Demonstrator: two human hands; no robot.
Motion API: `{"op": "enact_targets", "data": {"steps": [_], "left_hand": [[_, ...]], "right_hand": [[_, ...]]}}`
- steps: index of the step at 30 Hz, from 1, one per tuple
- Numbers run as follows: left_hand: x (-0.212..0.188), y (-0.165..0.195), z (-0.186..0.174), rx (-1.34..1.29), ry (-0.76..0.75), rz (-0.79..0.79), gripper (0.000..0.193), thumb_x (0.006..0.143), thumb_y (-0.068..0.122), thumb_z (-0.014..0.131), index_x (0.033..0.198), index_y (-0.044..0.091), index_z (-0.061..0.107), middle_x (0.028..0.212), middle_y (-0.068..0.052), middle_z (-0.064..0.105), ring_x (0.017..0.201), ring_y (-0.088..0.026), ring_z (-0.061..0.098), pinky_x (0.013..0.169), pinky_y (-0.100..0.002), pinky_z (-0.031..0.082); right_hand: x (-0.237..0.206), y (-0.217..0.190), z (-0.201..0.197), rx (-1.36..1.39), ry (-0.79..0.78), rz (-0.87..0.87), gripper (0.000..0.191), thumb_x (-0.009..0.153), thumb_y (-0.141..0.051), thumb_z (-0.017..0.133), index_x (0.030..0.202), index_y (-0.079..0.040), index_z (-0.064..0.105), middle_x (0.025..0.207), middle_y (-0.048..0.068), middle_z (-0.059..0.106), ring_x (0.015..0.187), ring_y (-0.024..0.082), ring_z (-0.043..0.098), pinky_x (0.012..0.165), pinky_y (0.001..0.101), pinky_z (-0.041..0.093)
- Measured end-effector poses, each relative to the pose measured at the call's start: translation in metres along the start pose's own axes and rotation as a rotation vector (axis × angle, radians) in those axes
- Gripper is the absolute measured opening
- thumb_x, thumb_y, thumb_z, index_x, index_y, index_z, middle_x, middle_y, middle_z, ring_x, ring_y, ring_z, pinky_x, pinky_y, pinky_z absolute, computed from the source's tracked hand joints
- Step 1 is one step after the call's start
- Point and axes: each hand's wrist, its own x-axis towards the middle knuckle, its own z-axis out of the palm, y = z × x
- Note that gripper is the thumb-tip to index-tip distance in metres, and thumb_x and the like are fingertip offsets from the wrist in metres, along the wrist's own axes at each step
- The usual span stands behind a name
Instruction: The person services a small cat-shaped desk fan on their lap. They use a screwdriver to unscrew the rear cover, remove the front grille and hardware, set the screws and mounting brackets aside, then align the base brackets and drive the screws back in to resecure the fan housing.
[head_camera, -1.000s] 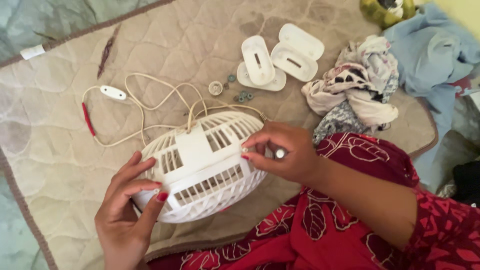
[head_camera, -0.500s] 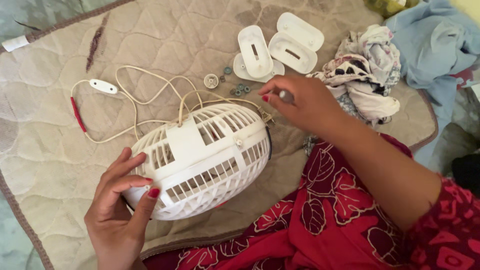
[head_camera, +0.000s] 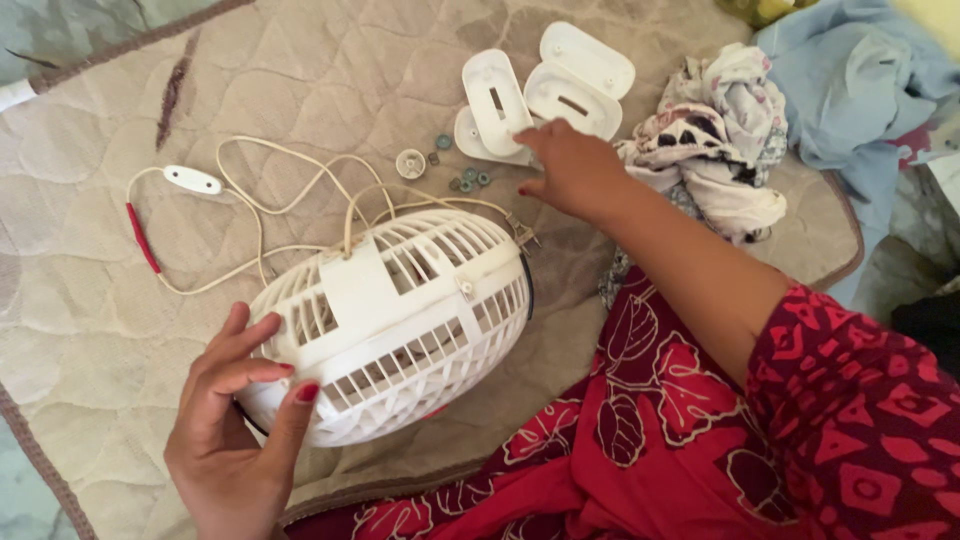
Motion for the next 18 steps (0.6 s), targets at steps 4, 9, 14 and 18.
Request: {"op": "enact_targets", "data": {"steps": [4,9,14,18], "left_hand": [[0.002,-0.001,0.001,-0.001,0.027,0.012,0.023,0.087,-0.006,0.074,0.106,0.005,0.065,0.138,-0.018,0.066,0.155,-0.037,0.046,0.128,-0.049,0.036],[-0.001,-0.003,-0.003,0.006,0.005,-0.033,0.022,0.087,-0.007,0.072,0.105,0.004,0.065,0.136,-0.020,0.068,0.157,-0.036,0.044,0.127,-0.049,0.035],[0.003,-0.009,-0.011,-0.065,-0.050,-0.003,0.023,0.087,-0.007,0.071,0.105,0.005,0.063,0.137,-0.020,0.067,0.158,-0.035,0.042,0.132,-0.050,0.029],[0.002,-0.008,-0.011,-0.006,-0.062,-0.006,0.023,0.085,-0.007,0.072,0.103,0.004,0.063,0.135,-0.020,0.068,0.157,-0.034,0.042,0.134,-0.051,0.025]], "right_hand": [[0.008,0.011,0.003,-0.031,-0.083,0.025,0.064,0.075,-0.032,0.086,0.133,-0.020,0.062,0.116,0.015,0.066,0.106,0.036,0.066,0.088,0.0475,0.053],[0.014,0.017,-0.003,0.042,-0.026,0.105,0.045,0.079,-0.028,0.083,0.122,-0.025,0.071,0.105,0.010,0.073,0.100,0.033,0.068,0.083,0.0481,0.054],[0.013,0.016,-0.007,0.047,0.012,0.103,0.037,0.083,-0.028,0.081,0.119,-0.026,0.073,0.103,0.010,0.074,0.098,0.033,0.069,0.079,0.0486,0.055],[0.013,0.004,-0.019,0.058,0.048,0.101,0.036,0.083,-0.029,0.081,0.118,-0.023,0.073,0.104,0.010,0.072,0.097,0.033,0.069,0.079,0.0480,0.055]]}}
